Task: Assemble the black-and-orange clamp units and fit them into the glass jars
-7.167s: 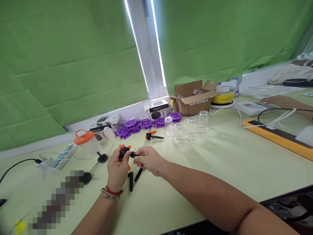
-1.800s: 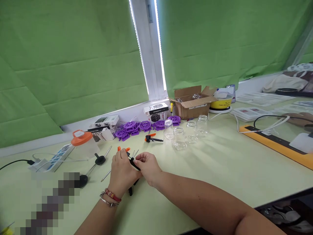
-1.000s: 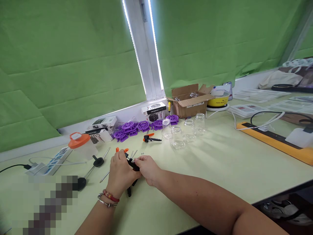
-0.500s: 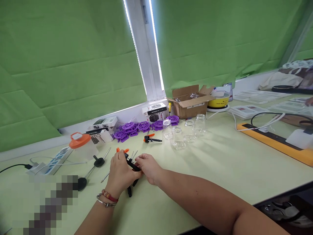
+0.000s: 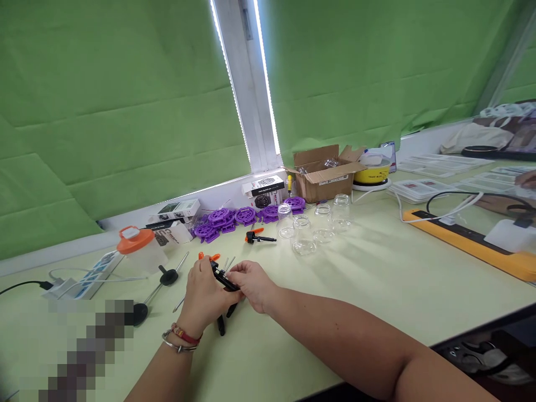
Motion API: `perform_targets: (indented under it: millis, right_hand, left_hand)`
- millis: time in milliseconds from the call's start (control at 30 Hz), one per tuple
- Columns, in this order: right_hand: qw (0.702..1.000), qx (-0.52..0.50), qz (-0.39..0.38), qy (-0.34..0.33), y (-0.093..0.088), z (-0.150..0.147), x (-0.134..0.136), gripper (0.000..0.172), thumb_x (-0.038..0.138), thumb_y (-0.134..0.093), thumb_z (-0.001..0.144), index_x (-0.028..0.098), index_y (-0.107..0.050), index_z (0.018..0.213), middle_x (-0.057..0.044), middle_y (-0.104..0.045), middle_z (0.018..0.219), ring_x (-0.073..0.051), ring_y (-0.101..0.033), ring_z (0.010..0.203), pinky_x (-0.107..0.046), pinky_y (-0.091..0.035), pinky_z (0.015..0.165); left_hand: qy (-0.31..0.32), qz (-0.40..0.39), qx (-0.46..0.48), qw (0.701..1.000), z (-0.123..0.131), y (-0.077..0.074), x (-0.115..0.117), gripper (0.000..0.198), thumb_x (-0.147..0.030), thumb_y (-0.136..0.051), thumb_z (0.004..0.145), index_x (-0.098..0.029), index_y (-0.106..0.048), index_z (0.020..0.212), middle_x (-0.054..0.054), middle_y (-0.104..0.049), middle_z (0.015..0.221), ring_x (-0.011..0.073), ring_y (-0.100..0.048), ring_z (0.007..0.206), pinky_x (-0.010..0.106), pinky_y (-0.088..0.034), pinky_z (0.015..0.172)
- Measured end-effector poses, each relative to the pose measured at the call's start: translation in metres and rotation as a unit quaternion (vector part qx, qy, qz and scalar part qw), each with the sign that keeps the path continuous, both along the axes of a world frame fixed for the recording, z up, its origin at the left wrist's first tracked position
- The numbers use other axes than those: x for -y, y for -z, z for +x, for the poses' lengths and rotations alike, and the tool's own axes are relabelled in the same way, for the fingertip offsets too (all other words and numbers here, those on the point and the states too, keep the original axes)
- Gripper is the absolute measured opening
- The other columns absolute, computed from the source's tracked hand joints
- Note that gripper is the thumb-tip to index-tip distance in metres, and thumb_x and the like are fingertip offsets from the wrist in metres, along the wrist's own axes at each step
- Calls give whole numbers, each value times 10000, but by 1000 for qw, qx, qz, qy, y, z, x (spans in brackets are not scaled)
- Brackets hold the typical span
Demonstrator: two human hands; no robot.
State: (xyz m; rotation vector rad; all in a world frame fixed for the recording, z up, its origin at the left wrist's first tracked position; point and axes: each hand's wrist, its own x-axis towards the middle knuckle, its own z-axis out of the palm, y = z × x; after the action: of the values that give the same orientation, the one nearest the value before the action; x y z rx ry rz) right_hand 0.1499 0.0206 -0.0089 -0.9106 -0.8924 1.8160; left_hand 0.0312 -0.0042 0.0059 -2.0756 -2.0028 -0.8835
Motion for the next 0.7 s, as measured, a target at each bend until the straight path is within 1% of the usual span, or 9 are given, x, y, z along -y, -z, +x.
perform_targets:
  millis: [167, 300, 433, 500, 700]
  right_hand:
    - [1000, 11, -7, -2, -1, 0, 0, 181, 206, -647, 584, 173, -519, 709, 42, -562, 589, -112, -541, 542, -234, -328, 518]
    - [1000, 11, -6, 0, -1, 0, 0, 172, 206, -641, 579, 172, -512, 688, 43, -558, 582, -108, -537, 534, -234, -329, 521]
    - [1000, 10, 5, 5, 1, -1, 0, 180, 204, -656, 571, 169, -515, 678, 37, -562, 578, -116, -543, 546, -235, -330, 521]
    - [1000, 12, 8, 3, 2, -1, 0, 182, 208, -661, 572, 170, -517, 677, 41, -556, 572, -116, -540, 542, -233, -318, 509]
    - [1000, 23, 3, -8, 2, -1, -1, 158, 231, -644, 606, 172, -508, 659, 51, -532, 539, -106, -523, 513, -230, -309, 500]
  left_hand:
    - [-4, -13, 3, 1000, 1, -4, 2, 695, -448, -722, 478, -163, -411, 1030, 73, -471, 969, 299, -505, 958, 451, -452, 816]
    - [-1, -11, 5, 1000, 1, -3, 2, 684, -464, -721, 476, -171, -413, 1013, 65, -471, 957, 294, -510, 939, 456, -454, 807]
    - [-2, -8, 4, 1000, 1, -2, 2, 723, -457, -722, 477, -157, -403, 1052, 75, -471, 977, 301, -503, 959, 464, -449, 830]
    - [0, -6, 6, 1000, 1, -1, 2, 712, -441, -724, 479, -162, -404, 1052, 71, -469, 976, 303, -504, 959, 469, -449, 833]
    - [10, -6, 15, 1000, 1, -2, 2, 717, -422, -730, 476, -165, -399, 1057, 65, -467, 966, 305, -503, 958, 474, -448, 834]
